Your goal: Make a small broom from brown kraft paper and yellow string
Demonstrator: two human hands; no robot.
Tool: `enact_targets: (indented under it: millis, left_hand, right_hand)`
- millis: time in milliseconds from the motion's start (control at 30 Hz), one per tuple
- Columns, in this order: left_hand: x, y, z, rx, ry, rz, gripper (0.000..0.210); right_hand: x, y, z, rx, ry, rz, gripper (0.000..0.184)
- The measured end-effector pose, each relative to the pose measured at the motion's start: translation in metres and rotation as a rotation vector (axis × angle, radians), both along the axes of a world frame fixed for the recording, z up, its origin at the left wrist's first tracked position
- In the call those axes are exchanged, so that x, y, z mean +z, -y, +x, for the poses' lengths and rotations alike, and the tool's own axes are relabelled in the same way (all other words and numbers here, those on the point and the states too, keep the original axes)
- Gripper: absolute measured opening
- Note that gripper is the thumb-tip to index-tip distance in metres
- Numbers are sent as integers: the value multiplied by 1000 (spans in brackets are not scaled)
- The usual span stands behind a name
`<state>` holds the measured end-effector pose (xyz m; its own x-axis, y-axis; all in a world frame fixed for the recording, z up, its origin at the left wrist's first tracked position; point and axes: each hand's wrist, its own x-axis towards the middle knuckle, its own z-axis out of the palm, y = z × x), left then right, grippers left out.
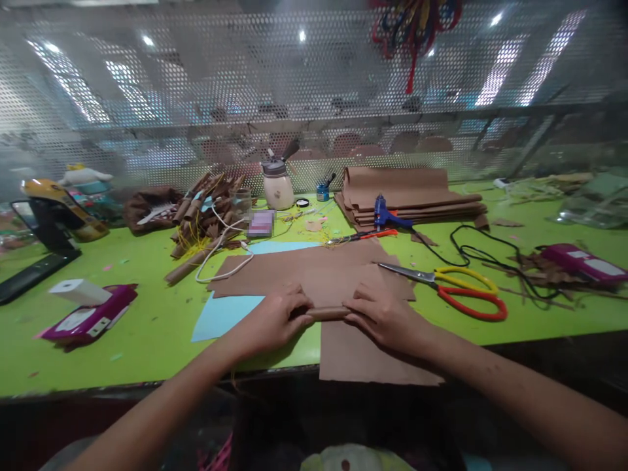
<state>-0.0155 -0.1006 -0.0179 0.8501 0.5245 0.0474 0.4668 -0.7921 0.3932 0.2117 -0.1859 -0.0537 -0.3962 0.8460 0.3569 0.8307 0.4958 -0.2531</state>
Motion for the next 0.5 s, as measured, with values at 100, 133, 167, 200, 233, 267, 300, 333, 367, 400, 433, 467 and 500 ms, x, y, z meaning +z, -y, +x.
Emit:
enact_targets:
  millis: [100,133,167,200,233,267,300,333,367,400,433,467,500]
  left_hand:
    - [0,-1,0,-6,25,-26,26]
    - [0,-1,0,-12,35,-32,27]
    - [0,-1,1,-18,45,-37,29]
    - [0,-2,1,-23,55,-41,30]
    - [1,-2,1,-28,61,-45,31]
    - [1,-3,1,-33,65,-51,32]
    - [1,-3,1,-37,66,-56,33]
    - [0,-2,1,-37,70,-56,32]
    - [0,-2,0,-32,75,-52,30]
    - [0,-2,0,-25,80,-44,28]
    - [0,-1,0,-23,85,-29,27]
    - [-1,-1,-1,-28,88,-11,26]
    - [-1,-1,-1,-39,90,8,26]
  right_hand:
    - [0,-4,5,11,-14,-87,25]
    - [1,-6,7,21,-16,-114,27]
    - [3,-7,8,34,-19,-140,29]
    - [4,-8,9,48,-20,-160,30]
    - [6,-9,9,57,-20,-175,31]
    - [7,-10,10,63,-18,-187,32]
    - [8,-11,10,64,-17,-197,33]
    - [9,-12,10,61,-17,-204,33]
    - [9,-13,10,58,-16,-206,33]
    - [9,-13,10,53,-12,-200,32]
    - [9,-13,10,50,-5,-191,31]
    - [10,-13,10,52,3,-179,30]
    - [10,-13,9,54,9,-166,29]
